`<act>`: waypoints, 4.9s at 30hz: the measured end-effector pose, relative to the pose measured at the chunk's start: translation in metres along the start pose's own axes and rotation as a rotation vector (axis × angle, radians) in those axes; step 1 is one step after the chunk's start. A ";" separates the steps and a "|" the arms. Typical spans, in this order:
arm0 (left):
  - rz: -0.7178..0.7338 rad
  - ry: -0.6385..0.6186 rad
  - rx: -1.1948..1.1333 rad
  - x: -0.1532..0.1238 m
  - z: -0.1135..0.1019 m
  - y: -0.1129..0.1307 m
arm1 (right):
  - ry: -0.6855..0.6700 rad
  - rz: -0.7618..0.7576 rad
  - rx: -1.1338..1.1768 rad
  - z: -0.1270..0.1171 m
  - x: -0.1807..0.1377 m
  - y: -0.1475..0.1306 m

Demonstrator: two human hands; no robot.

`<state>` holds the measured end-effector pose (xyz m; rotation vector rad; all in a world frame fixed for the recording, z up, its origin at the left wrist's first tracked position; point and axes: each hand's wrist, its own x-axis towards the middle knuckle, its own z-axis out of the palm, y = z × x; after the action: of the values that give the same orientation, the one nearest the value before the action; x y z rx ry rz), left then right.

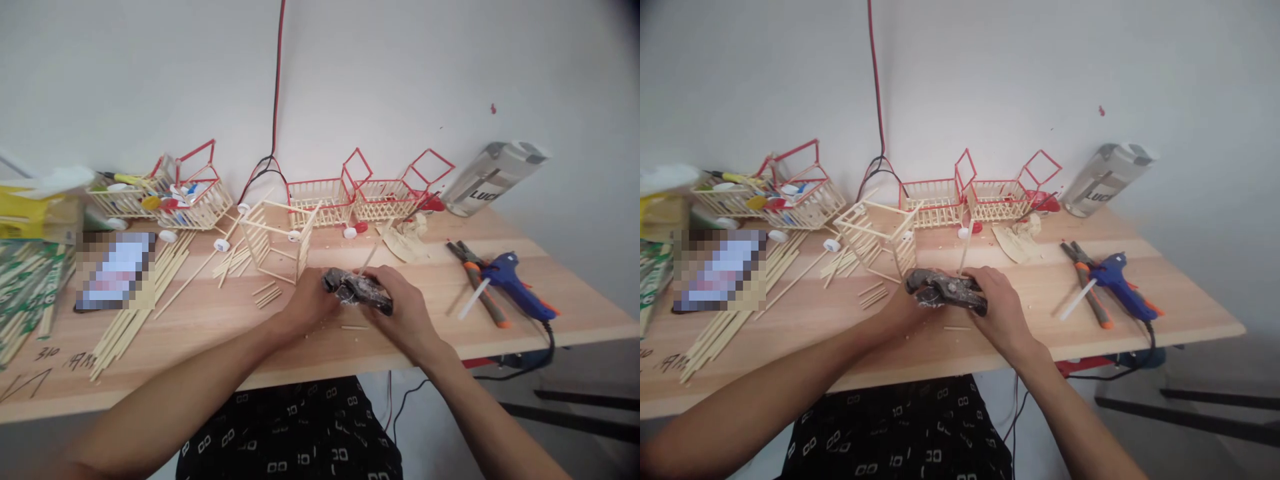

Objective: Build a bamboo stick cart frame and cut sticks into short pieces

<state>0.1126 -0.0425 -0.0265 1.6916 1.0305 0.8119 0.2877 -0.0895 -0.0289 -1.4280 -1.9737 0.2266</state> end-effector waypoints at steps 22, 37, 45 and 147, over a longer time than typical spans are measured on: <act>0.172 -0.058 0.134 0.007 0.001 -0.003 | 0.030 0.312 0.030 0.003 0.003 -0.023; -0.090 -0.393 -0.221 0.010 -0.016 -0.001 | -0.004 0.467 0.165 -0.002 0.004 -0.025; -0.160 -0.380 -0.311 0.008 -0.018 0.002 | 0.002 0.516 0.313 -0.001 0.012 -0.023; -0.379 -0.322 -0.470 -0.008 0.001 0.017 | -0.748 0.492 0.147 -0.087 -0.026 -0.016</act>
<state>0.1148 -0.0534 -0.0114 1.1336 0.8208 0.4650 0.3324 -0.1400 0.0338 -1.8813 -2.0341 1.2529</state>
